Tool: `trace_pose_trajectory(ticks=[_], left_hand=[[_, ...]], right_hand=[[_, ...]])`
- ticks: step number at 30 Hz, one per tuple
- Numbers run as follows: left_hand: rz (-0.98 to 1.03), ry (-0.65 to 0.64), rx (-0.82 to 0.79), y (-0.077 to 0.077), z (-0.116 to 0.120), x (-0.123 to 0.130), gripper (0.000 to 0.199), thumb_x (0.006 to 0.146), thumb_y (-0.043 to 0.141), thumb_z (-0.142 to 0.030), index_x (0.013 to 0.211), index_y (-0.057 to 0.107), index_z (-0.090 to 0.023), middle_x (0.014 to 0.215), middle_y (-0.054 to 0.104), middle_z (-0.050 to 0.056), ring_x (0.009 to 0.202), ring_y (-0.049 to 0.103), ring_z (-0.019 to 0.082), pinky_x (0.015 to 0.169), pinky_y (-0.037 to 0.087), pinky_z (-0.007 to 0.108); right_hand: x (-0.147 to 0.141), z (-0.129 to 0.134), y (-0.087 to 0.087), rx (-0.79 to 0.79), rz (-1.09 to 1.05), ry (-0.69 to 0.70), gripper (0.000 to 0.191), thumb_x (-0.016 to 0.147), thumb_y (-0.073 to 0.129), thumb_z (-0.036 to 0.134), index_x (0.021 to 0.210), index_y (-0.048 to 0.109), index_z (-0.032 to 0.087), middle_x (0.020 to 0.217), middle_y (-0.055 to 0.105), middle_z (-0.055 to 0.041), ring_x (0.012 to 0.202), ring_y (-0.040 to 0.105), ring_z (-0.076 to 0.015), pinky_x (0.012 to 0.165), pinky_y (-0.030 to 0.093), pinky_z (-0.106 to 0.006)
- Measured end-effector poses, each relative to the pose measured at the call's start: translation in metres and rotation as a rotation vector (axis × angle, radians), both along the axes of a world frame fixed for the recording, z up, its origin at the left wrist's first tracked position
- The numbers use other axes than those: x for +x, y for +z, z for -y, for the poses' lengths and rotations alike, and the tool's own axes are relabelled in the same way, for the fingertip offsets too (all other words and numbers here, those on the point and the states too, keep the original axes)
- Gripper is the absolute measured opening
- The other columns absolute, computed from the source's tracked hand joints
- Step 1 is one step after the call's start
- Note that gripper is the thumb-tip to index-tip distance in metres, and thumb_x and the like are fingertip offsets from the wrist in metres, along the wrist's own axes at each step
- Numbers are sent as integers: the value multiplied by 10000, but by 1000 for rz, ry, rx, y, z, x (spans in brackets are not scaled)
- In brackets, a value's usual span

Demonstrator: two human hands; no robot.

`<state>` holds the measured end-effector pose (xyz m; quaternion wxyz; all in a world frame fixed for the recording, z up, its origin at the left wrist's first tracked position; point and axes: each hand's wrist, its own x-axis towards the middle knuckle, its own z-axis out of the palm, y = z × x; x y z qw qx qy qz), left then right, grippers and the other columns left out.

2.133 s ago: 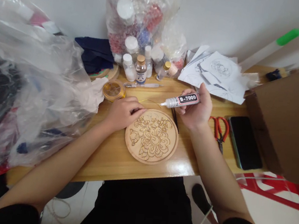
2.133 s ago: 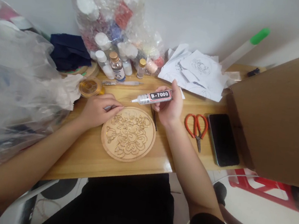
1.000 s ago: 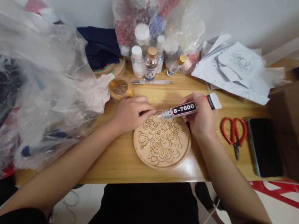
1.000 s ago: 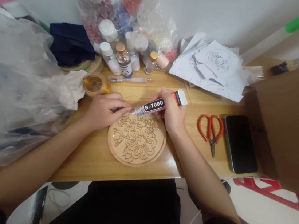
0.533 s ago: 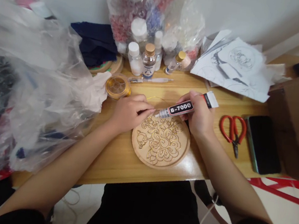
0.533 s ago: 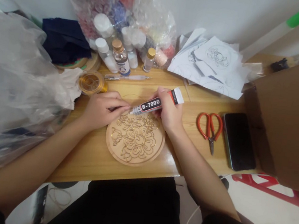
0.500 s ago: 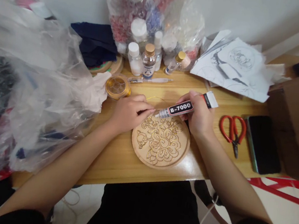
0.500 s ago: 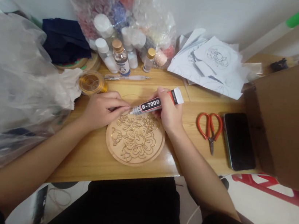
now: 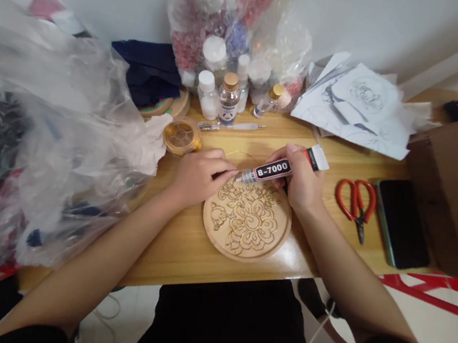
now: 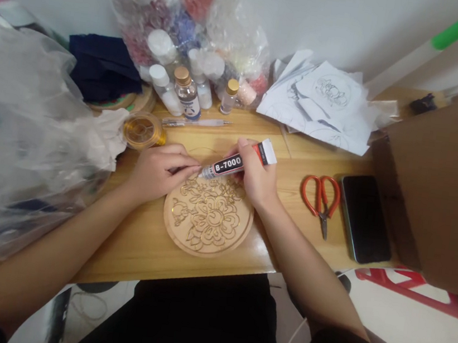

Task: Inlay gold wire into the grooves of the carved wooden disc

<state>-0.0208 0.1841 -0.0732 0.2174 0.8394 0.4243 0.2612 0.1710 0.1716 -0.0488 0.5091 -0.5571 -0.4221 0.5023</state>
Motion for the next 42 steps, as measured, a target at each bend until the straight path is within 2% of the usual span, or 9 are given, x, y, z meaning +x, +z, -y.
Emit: trace_pose_trajectory(ticks=[11,21,34,42], left_hand=[[2,6,16,-1,0,0,183,860,575,-287,813,723,-190,732,662,18,615,567,101,560,400,228],[-2,2,2,0,0,0,188,865,575,-293,827,725,-187,741,668,24,634,578,103,577,410,228],[15,-4,46,-2,0,0,173,853,586,-267,814,726,-174,717,655,17,607,566,97,557,396,221],[6,1,49,-1,0,0,177,855,586,-281,815,726,-181,719,662,17,613,572,99,567,400,220]], right_hand=[[0,1,0,27,9,9,421,753,594,550,534,569,192,415,492,25,322,383,-65,317,241,-212],[3,0,-2,25,13,-55,375,772,599,482,533,585,193,432,506,13,339,418,-80,322,271,-220],[1,0,-3,40,39,8,380,760,578,500,543,595,188,419,518,23,320,405,-63,310,272,-198],[4,-1,-5,19,34,-61,350,768,565,444,526,576,192,412,500,24,324,404,-69,307,265,-201]])
